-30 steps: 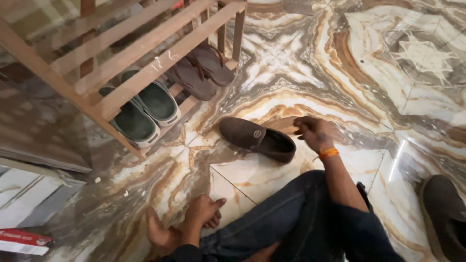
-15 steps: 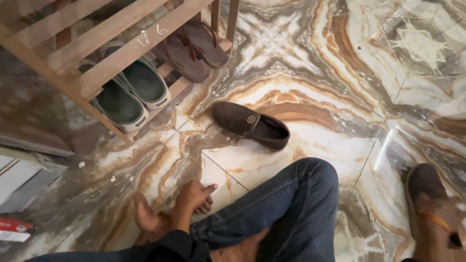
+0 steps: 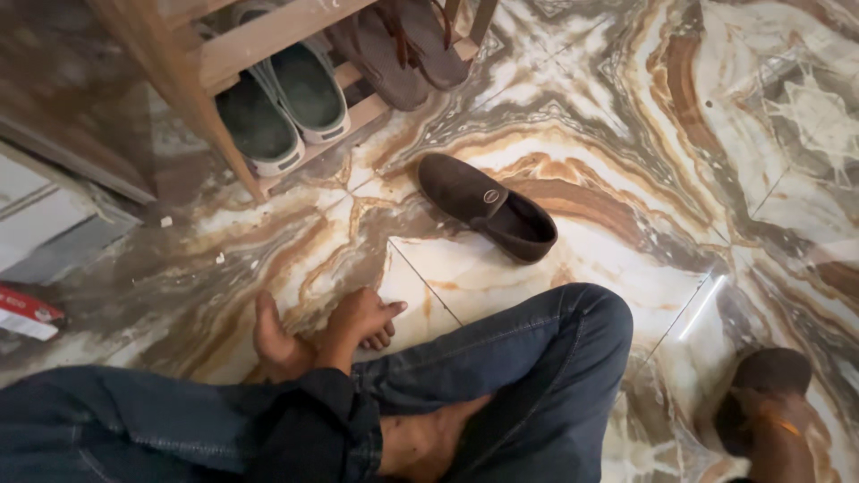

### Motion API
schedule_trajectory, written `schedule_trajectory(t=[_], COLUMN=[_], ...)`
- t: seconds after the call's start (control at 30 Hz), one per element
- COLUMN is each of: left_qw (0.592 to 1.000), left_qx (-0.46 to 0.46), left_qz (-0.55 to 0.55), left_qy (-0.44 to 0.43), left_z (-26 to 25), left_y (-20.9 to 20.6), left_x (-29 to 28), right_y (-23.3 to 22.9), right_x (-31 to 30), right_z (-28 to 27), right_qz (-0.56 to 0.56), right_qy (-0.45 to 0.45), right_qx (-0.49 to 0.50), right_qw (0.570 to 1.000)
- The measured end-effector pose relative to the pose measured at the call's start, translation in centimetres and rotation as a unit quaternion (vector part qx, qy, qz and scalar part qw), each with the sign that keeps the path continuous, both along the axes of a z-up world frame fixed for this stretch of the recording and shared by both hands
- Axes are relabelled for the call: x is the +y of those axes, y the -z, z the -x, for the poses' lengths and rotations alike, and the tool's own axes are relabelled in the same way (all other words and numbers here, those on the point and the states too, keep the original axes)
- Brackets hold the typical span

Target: The person sits on the floor and repeatedly removes pairs of shoes from a wooden shoe rack, places them on the floor, and then returns them to the rack. The person handles brown loafers, brown flip-flops, and green clogs, moving them between the rack and the floor multiple times.

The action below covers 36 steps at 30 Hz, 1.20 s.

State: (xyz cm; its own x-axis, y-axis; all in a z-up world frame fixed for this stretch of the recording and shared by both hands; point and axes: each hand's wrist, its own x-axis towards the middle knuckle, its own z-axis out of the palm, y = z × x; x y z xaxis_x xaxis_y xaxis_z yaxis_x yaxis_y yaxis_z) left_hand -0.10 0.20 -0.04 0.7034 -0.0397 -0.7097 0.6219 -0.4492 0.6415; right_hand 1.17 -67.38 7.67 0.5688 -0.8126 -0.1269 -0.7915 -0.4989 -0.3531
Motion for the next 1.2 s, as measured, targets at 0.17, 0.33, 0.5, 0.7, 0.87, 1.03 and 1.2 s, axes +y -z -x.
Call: schedule_trajectory(t=[0.17, 0.33, 0.5, 0.7, 0.87, 1.03, 1.2], left_qw=[1.000, 1.000, 0.992, 0.890, 0.888, 0.896, 0.903], left_qx=[-0.020, 0.001, -0.104, -0.417, -0.407, -0.366, -0.236], left_qz=[-0.013, -0.012, -0.064, -0.181, -0.138, -0.052, 0.075], left_qy=[0.005, 0.000, -0.001, -0.027, -0.163, -0.245, -0.352], left_z=[0.3, 0.0, 0.9, 3.9, 5.7, 4.9, 4.3], left_y=[-0.1, 0.5, 0.4, -3.9, -5.2, -2.0, -0.9], left_x=[0.2, 0.0, -0.5, -4.6, -5.7, -5.0, -4.9], right_y=[1.0, -3.9, -8.4, -7.6, -4.0, -2.4, -3.4], right_x=[2.9, 11.7, 28.5, 46.7, 52.1, 51.2, 48.2], right_z=[-4.8, -11.4, -13.2, -10.5, -5.3, -4.1, -9.1], right_qz=[0.031, 0.246, 0.187, 0.126, 0.077, 0.008, -0.086], right_qy=[-0.135, -0.380, -0.559, -0.718, -0.749, -0.780, -0.762], right_qx=[-0.105, -0.204, -0.298, -0.372, -0.260, -0.045, -0.097], right_qw=[0.985, 0.868, 0.751, 0.575, 0.605, 0.624, 0.635])
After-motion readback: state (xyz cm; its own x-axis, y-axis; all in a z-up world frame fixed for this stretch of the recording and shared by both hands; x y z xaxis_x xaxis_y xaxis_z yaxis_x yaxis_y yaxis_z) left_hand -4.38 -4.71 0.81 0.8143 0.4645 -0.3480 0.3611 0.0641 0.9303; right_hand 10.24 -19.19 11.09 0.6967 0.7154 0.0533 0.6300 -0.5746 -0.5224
